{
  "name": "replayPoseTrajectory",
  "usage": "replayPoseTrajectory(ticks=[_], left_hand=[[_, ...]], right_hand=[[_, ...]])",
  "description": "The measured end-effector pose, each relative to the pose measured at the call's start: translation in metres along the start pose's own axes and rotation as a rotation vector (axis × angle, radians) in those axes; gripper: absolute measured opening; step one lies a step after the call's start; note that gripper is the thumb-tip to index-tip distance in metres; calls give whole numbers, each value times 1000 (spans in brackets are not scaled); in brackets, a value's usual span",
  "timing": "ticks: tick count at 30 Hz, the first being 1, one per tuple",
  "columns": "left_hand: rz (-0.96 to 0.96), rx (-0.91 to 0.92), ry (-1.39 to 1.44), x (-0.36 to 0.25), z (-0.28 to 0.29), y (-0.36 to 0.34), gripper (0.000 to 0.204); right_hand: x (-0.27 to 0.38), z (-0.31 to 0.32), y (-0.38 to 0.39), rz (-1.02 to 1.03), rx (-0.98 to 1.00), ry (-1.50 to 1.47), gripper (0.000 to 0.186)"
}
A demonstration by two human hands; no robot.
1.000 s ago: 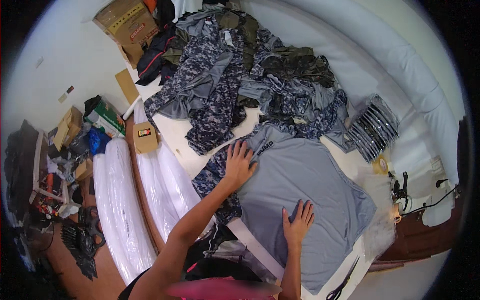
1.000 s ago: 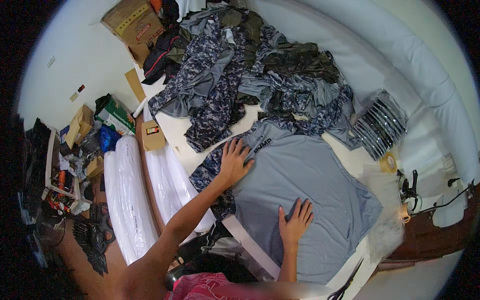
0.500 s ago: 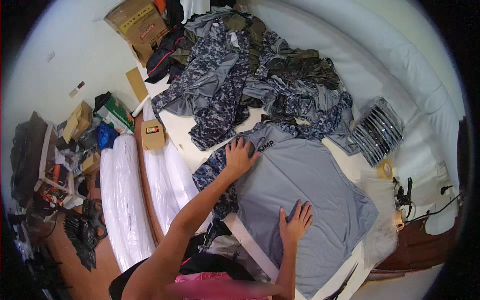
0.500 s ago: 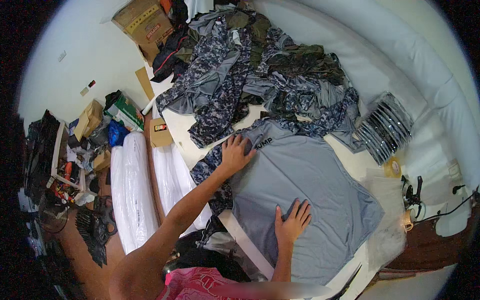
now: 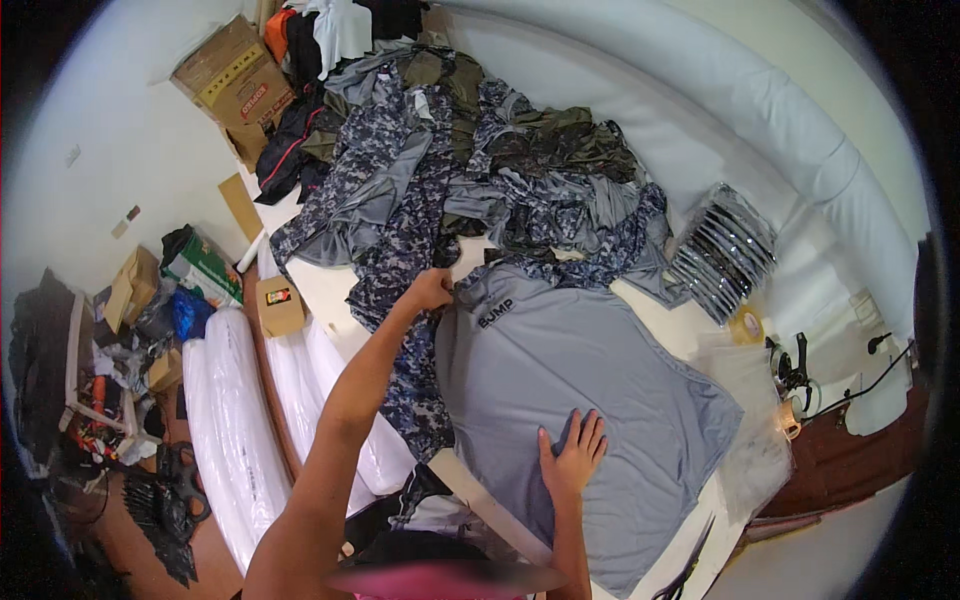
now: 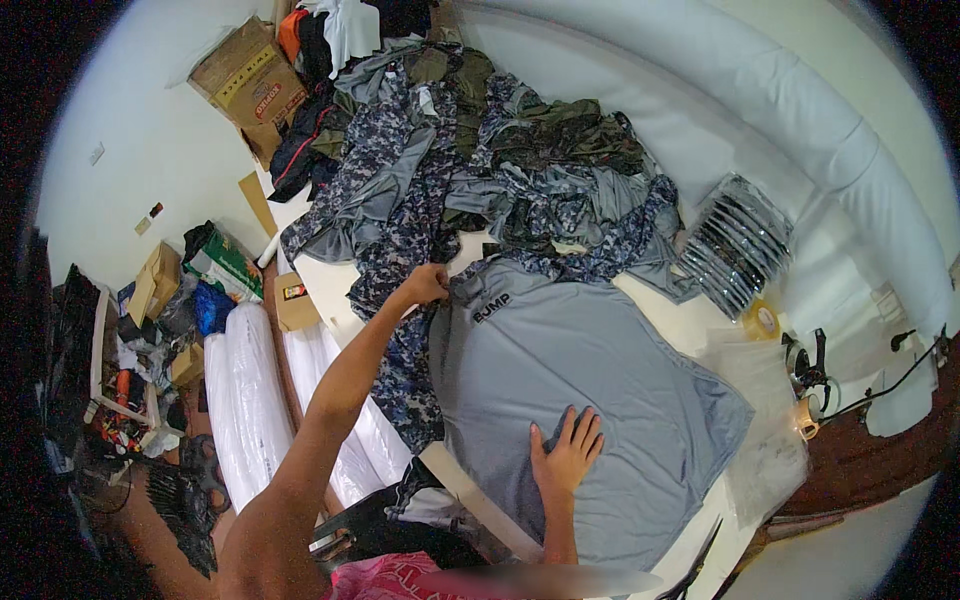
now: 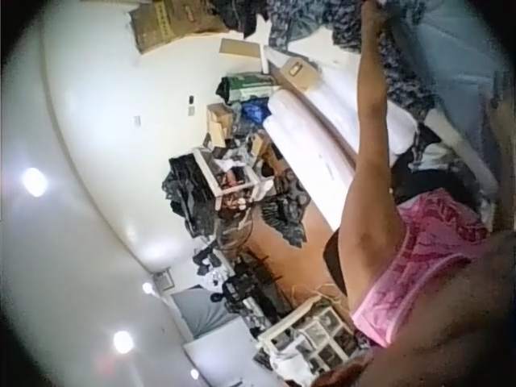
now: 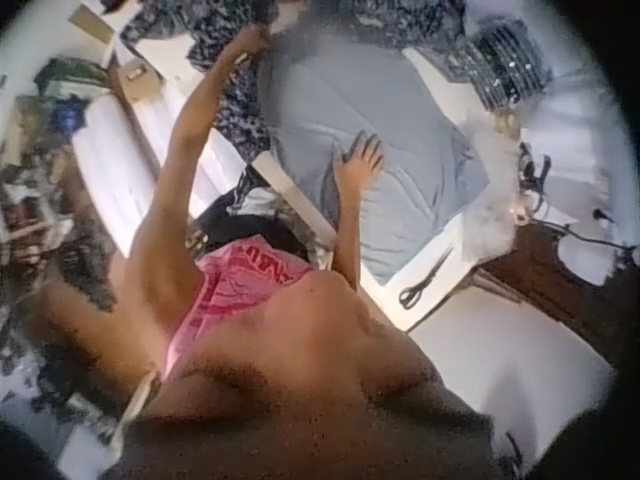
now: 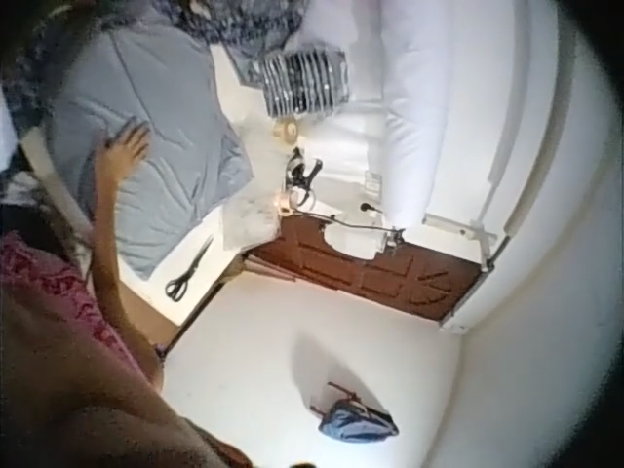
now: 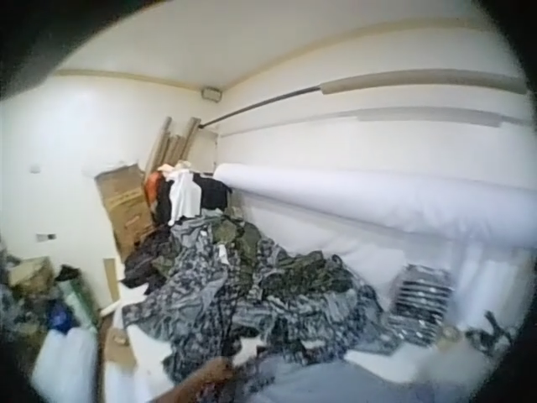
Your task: The recorder trims threads or labels from camouflage garments with scissors and سپس folds the items on a work table.
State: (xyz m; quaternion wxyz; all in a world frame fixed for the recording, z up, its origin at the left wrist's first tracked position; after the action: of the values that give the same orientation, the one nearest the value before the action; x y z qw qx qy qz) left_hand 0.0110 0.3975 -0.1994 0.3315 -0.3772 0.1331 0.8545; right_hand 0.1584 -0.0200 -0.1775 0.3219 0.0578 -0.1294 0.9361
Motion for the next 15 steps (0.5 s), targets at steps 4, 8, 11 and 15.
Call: replayPoseTrajectory(ticks=[4, 8, 11, 15], left_hand=[[-82, -44, 380, 2, 11, 3, 36], [-57, -86, 132, -4, 15, 15, 42], [-32, -14, -38, -17, 12, 16, 39], [-55, 57, 327, -14, 7, 13, 32]], right_hand=[[3, 1, 1, -9, 20, -3, 74], [1, -1, 2, -6, 20, -16, 75], [-5, 0, 2, -31, 35, -18, 75], [-6, 0, 1, -41, 42, -35, 76]])
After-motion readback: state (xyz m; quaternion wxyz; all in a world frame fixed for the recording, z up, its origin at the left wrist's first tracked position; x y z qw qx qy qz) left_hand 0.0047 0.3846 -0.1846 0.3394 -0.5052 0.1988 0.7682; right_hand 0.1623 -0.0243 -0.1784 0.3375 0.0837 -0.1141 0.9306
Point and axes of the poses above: each hand's wrist, its own y-axis away from the middle knuckle, its own z-axis out of the back of the hand, x = y × z, the point moved 5 cm from there along -y, towards the middle knuckle, and after that the axes turned 8 degrees about y, right-handed, at the moved point
